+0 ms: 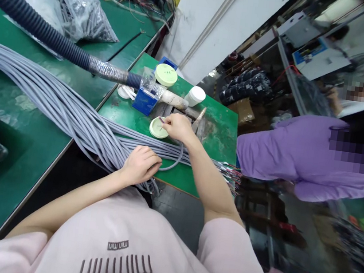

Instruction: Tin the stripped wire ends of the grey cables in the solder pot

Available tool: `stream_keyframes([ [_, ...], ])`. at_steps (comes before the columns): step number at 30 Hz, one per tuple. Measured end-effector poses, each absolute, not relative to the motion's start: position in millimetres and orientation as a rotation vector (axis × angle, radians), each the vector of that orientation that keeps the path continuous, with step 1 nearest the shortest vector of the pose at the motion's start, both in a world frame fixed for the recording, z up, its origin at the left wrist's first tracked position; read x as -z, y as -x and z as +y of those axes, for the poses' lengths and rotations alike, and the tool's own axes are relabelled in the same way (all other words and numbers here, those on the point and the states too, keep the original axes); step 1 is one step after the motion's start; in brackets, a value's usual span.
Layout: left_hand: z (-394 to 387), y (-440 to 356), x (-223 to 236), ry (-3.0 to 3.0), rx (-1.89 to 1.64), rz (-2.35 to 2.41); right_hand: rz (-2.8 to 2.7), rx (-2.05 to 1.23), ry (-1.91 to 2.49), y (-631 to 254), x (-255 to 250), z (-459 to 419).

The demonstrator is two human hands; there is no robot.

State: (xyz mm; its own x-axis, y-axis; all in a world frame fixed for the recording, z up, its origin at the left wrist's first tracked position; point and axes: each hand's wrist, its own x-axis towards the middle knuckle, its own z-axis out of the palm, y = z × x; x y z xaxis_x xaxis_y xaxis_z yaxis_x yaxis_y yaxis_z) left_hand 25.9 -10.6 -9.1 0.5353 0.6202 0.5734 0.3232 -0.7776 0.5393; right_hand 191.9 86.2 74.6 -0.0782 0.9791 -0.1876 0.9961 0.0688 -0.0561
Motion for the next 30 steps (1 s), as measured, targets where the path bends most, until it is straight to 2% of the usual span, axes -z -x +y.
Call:
stream_keyframes([
  [11,-10,-27,8,-2.430,-1.199,0.759,2.199,0.209,-2.052,-192,-77,86],
  [17,-10,-27,8,-2.424,-1.185,0.751,2.191,0.264,-2.389,-249,-90,87],
  [21,-9,-28,7,-2.426,-1.179,0.738,2.011,0.256,-2.552,-278,-74,94],
  [30,-9,-29,7,-2.430,-1.191,0.739,1.787,0.229,-2.599,-292,-45,109],
])
